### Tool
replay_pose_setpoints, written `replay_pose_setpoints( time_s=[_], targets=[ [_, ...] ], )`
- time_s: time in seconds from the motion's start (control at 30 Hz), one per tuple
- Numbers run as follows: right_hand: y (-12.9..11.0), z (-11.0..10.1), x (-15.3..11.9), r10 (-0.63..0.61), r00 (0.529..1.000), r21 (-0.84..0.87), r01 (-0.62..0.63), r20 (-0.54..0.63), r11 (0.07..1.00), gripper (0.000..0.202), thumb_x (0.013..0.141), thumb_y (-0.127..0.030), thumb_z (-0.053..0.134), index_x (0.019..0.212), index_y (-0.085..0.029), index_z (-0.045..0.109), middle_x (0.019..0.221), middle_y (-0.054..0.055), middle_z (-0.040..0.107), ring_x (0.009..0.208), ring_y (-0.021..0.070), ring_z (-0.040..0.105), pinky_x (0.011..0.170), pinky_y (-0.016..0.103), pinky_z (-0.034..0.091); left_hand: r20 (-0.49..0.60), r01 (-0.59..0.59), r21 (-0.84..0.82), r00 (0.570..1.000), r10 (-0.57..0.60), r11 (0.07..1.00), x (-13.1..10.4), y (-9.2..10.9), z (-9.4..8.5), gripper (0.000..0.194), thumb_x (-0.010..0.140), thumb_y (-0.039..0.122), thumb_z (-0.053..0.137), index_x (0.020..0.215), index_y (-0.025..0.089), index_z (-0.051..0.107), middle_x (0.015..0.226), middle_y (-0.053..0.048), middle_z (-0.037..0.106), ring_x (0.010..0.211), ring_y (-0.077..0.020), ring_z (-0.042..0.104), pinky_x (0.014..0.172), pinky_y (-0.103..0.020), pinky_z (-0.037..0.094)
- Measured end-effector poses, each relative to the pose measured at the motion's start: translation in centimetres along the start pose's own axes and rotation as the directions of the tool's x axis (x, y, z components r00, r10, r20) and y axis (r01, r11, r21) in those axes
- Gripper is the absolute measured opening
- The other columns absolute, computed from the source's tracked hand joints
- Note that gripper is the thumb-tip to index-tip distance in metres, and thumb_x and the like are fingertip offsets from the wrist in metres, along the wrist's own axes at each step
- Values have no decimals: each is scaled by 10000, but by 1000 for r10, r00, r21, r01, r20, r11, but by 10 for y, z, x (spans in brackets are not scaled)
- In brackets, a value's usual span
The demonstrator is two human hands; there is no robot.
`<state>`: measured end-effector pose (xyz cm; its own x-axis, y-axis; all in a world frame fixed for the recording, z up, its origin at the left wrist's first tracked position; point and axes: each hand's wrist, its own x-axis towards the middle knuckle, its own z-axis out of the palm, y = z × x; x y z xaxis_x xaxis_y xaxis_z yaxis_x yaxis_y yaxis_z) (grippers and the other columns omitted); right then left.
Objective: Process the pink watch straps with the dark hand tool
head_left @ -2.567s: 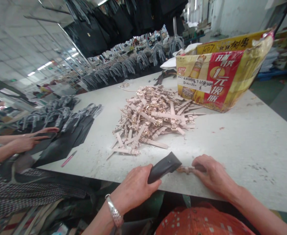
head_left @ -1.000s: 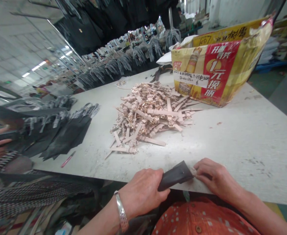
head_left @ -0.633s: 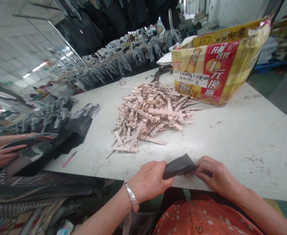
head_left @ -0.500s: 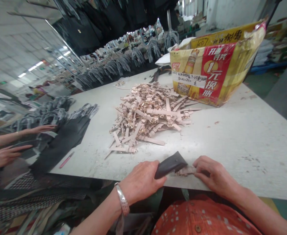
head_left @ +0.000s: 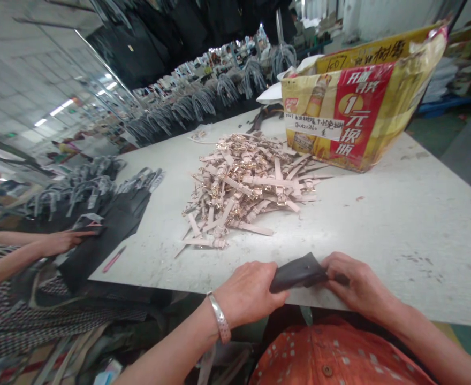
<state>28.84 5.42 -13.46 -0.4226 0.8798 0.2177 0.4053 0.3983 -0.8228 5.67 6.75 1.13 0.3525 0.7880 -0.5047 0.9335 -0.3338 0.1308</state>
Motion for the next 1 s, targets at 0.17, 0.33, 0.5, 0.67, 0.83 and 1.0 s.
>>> replay_pose_setpoints(
  time_s=[0.17,0.33,0.5,0.67,0.83,1.0],
  targets=[
    [-3,-2,1,1,1000,12,-1,-5,1000,135,791,-83,552,724,-198,528,859,36,593,790,173,557,703,294,442,-31,58,-58,998,-60,997,-11,-18,3,270,840,445,486,888,211,612,837,-51,692,769,-230,655,639,-293,442],
    [-5,-3,2,20,1000,15,-20,-24,1000,133,781,-89,564,715,-198,527,862,32,602,771,162,562,675,275,437,24,27,-58,999,-26,998,-19,-22,5,268,835,435,495,904,210,623,849,-48,690,789,-229,652,671,-297,444],
    [-7,-3,3,28,999,-8,-28,-21,1000,103,783,-104,564,745,-197,544,838,30,609,759,162,563,672,275,442,13,24,-82,1000,-23,996,-10,-8,8,253,846,415,484,889,207,622,833,-49,693,758,-216,655,622,-275,432],
    [-6,-3,2,55,997,-44,-57,-46,997,103,768,-126,587,736,-197,520,797,16,598,733,160,554,667,278,449,-36,9,-87,999,-12,996,-2,-1,11,264,853,426,486,901,199,613,843,-59,696,767,-219,658,627,-275,431],
    [-7,-3,1,54,998,-91,-55,-20,994,127,756,-120,585,861,-191,579,858,32,611,785,178,579,707,297,474,-85,91,-112,991,-101,990,-13,-14,13,257,854,432,485,885,200,590,807,-52,684,741,-213,651,597,-266,417],
    [-2,-1,1,-9,1000,-135,5,-27,991,323,763,-140,619,1082,-191,615,1081,84,623,995,227,599,862,351,496,-42,91,-102,994,-96,991,-32,-19,12,253,848,432,490,897,207,595,809,-45,681,750,-214,652,609,-266,429]
  ],
)
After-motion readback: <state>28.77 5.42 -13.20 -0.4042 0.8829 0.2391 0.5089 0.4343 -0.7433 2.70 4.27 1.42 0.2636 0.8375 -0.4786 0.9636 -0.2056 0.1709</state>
